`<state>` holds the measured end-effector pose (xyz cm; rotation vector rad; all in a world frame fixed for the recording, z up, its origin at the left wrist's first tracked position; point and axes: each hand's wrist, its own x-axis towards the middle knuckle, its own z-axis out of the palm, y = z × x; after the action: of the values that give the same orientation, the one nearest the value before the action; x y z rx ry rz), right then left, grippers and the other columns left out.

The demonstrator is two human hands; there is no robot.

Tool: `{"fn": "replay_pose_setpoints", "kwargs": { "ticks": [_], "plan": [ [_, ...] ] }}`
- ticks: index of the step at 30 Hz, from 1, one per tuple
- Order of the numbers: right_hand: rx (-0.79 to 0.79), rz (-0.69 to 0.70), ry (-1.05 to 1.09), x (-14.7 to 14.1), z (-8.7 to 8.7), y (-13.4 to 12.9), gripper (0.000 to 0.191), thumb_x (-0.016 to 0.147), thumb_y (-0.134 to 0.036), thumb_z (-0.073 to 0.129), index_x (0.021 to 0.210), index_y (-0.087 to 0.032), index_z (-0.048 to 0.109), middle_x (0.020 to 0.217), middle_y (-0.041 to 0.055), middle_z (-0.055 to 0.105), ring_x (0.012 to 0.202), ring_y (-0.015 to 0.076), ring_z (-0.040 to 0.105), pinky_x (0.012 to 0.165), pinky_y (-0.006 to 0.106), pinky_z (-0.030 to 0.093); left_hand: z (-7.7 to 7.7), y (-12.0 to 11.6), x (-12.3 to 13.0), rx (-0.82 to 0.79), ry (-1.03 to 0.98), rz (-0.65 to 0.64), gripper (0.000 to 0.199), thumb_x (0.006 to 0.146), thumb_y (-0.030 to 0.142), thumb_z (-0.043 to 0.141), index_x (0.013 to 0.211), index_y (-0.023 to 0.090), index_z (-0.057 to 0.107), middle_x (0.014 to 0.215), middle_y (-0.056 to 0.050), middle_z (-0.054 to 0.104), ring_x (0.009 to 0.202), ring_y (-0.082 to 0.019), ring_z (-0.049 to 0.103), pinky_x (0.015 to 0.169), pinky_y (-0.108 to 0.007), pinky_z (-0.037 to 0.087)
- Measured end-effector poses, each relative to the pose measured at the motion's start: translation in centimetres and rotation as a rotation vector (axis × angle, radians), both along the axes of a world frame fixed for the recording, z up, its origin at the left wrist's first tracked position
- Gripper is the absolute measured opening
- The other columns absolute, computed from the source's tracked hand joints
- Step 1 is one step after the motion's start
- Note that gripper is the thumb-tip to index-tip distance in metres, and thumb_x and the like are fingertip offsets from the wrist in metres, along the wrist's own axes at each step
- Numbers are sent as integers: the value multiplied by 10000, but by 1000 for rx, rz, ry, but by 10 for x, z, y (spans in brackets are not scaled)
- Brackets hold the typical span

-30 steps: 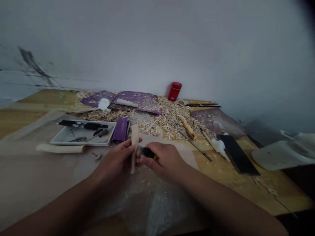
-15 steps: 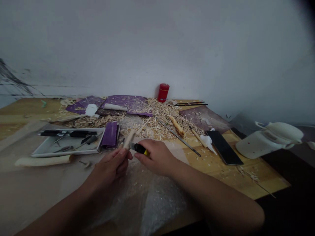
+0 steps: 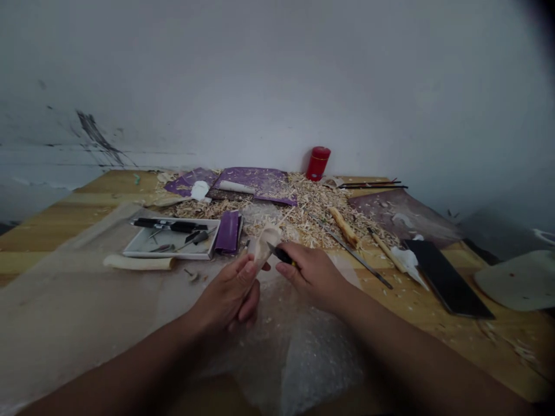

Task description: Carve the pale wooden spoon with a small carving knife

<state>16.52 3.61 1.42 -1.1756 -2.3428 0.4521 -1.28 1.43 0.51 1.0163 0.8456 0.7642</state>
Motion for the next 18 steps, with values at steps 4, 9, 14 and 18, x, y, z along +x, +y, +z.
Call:
{"fn": "replay_pose_setpoints", "kwargs": {
  "ticks": [4,9,14,18],
  "plan": [
    [15,12,-41,-3,-1,-1,310,850,-405,314,974,-175,482,823,37,566,750,143,509,627,240,341,0,-1,-1,6,-11,8,287,832,435,300,759,192,433,337,79,452,215,-52,299,332,-191,352],
    [49,50,-152,-9,-6,-5,399,848,-475,253,968,-187,502,818,37,571,750,148,515,626,248,331,-3,-3,3,-64,-105,131,369,822,436,331,614,159,457,284,84,375,223,-45,265,373,-224,403],
    [115,10,-261,-16,-8,-10,423,844,-498,226,885,-195,518,746,32,566,686,147,507,583,254,302,-2,-10,9,-149,-181,267,388,815,433,358,550,162,437,258,94,279,245,-46,229,351,-201,371],
    [158,-52,-281,-18,-5,-13,407,846,-488,231,870,-202,520,731,28,562,668,147,505,577,261,290,2,-14,12,-217,-237,279,402,835,417,321,534,165,408,261,92,266,248,-36,182,334,-178,324]
  ]
}}
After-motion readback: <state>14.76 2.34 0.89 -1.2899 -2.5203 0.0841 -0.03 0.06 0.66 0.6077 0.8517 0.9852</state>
